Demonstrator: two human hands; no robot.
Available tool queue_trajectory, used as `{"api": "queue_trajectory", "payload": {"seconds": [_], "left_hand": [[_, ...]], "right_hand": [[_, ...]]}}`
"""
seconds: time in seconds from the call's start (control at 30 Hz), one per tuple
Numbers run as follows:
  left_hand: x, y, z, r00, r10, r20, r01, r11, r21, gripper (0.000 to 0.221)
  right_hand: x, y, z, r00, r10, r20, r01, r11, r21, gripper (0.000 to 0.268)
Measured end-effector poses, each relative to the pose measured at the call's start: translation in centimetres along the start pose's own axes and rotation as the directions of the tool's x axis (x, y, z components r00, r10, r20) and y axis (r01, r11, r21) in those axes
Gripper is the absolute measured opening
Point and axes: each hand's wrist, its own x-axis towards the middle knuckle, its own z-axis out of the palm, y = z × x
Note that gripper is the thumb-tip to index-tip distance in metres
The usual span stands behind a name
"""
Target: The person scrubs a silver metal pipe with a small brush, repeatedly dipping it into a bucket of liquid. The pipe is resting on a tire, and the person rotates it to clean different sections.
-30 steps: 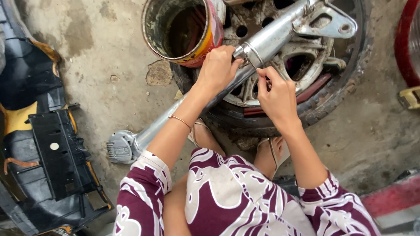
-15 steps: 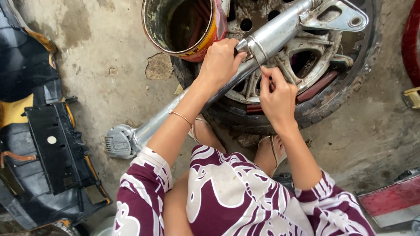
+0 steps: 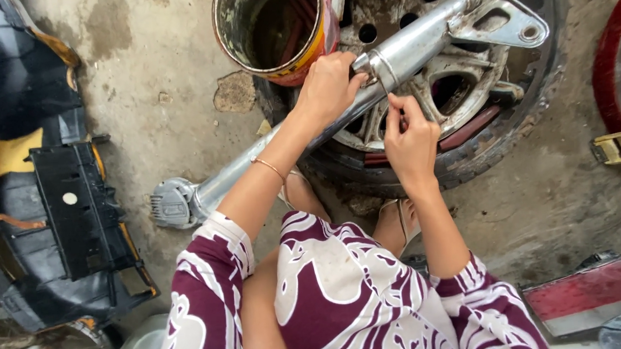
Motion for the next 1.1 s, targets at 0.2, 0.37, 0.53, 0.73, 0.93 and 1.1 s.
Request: {"api": "queue_trajectory", "payload": {"seconds": [0.2,0.37,0.53,0.73,0.93,1.1], "left_hand": [[0.4,-2.1,2.3,0.995,0.037,-0.093,-0.029,0.996,0.085,0.033],[0.4,-1.5,3.0,0.991,0.072,-0.115,-0.045,0.975,0.219,0.031],[0.5,-1.6,4.5,0.992,-0.015,-0.128,0.029,0.993,0.111,0.032],[-0.3,-0.8,4.4,0.987,0.093,-0.13,-0.077,0.99,0.121,0.027],[-0.3,0.5,3.5,0.993,0.078,-0.086,-0.063,0.984,0.164,0.026],[2.2,-0.3,4.5,0.995,0.026,0.101,-0.042,0.987,0.154,0.022]], "right_hand": [[0.8,0.2,0.8,0.998,0.03,-0.063,-0.031,0.999,-0.014,0.017],[2.6,1.3,1.5,0.997,-0.024,-0.067,0.017,0.995,-0.096,0.015],[1.6,-2.1,-0.2,0.989,0.148,0.017,-0.147,0.988,-0.043,0.016],[1.3,-2.2,-0.5,0.964,0.263,0.049,-0.258,0.962,-0.085,0.016],[1.0,-2.7,-0.7,0.965,0.26,0.021,-0.256,0.96,-0.111,0.018],[0.7,-2.1,-0.6,0.948,0.317,0.028,-0.313,0.945,-0.097,0.018]]}}
